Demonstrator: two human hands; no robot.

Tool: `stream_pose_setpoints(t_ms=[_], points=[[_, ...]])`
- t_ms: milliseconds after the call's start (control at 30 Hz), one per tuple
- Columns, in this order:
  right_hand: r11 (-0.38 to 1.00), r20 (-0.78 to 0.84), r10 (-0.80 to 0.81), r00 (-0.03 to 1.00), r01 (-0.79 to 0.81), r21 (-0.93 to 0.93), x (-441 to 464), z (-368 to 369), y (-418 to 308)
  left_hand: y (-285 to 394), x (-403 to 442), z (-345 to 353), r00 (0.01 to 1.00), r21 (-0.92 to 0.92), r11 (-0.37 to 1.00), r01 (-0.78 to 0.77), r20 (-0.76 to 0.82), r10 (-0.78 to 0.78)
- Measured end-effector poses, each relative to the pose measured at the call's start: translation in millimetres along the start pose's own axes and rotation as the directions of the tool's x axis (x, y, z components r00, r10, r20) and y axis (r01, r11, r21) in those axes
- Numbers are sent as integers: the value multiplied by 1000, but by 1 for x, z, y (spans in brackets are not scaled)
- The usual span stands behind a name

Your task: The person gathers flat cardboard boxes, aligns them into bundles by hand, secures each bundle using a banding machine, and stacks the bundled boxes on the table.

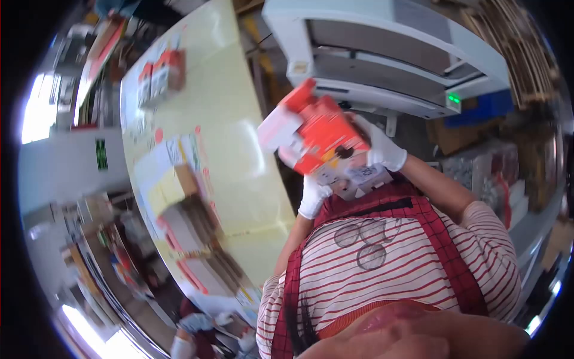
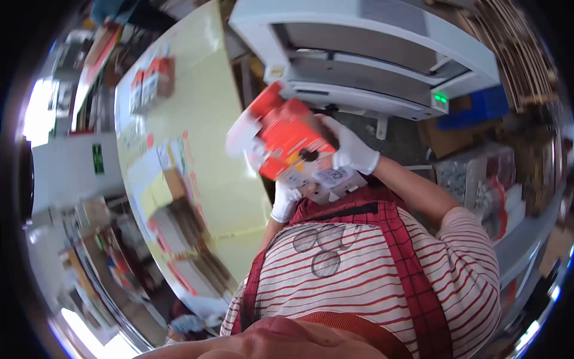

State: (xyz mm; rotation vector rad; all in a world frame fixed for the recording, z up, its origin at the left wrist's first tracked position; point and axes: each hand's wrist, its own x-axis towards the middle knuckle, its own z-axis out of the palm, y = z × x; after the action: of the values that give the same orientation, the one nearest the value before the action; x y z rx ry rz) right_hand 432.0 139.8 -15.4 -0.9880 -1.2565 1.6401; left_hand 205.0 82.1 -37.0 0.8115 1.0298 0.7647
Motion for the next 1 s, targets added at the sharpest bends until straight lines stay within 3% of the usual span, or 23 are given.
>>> stream_pose_setpoints(t_ms=[33, 100, 167, 200, 233, 300, 400, 433, 467, 567, 600, 633, 667, 700, 733, 800, 833, 867, 1000], points=[[992, -103, 22, 994, -9, 126, -11, -16, 7, 11, 24, 6, 993, 98, 995, 31, 115, -42], [872, -307, 241, 921, -67, 484, -36, -31, 2, 29, 59, 42, 980, -26, 991, -129, 151, 131], [830, -493, 382, 782, -55, 555, -50, -47, 5, 37, 104, 57, 944, -11, 998, 59, 326, -52], [778, -500, 456, 736, -57, 626, -49, -55, 8, 53, 121, 65, 896, 55, 988, 144, 415, -154], [720, -496, 530, 688, -55, 692, -45, -68, 12, 45, 144, 71, 900, 35, 983, 181, 397, -180], [743, -512, 462, 724, -1, 669, -19, -89, 2, 75, 166, 83, 889, 90, 957, 274, 355, -288], [799, -520, 306, 798, 82, 596, 45, -114, -2, 98, 194, 67, 926, 69, 987, 147, 340, -162], [807, -507, 282, 815, 84, 584, 70, -119, -4, 95, 205, 57, 948, 83, 997, -3, 316, -24], [792, -463, 330, 823, 26, 611, 99, -129, -3, 100, 216, 50, 969, 75, 996, 50, 240, -67], [920, -550, 285, 785, -62, 388, 150, -126, 21, 94, 249, 29, 991, -1, 992, 130, 8, -130], [941, -584, 281, 761, -98, 324, 149, -125, 23, 93, 246, 31, 997, 81, 997, -10, -78, 16], [972, -678, 142, 721, -230, -40, 145, -128, 23, 94, 245, 34, 986, 183, 979, -92, -120, 115], [846, -716, -2, 698, -381, -374, 124, -117, 25, 96, 240, 32, 986, 194, 976, -97, -117, 121], [580, -696, -151, 702, -507, -637, 102, -105, 17, 97, 238, 33, 986, 200, 975, -101, -112, 126], [666, -717, -41, 696, -516, -539, 85, -86, -14, 93, 245, 35, 977, 238, 967, -87, -171, 130], [898, -702, 245, 669, -429, -95, 82, -84, -6, 88, 249, 33, 945, 325, 945, -47, -293, 147], [920, -638, 371, 675, -362, 151, 85, -82, 2, 87, 249, 31, 939, 306, 951, -50, -309, 148], [975, -716, 207, 667, -200, 96, 92, -78, 15, 92, 247, 33, 935, 289, 956, -56, -321, 152], [974, -693, 223, 686, -130, 185, 107, -80, 29, 86, 267, 13, 970, 209, 977, -33, -228, 82]])
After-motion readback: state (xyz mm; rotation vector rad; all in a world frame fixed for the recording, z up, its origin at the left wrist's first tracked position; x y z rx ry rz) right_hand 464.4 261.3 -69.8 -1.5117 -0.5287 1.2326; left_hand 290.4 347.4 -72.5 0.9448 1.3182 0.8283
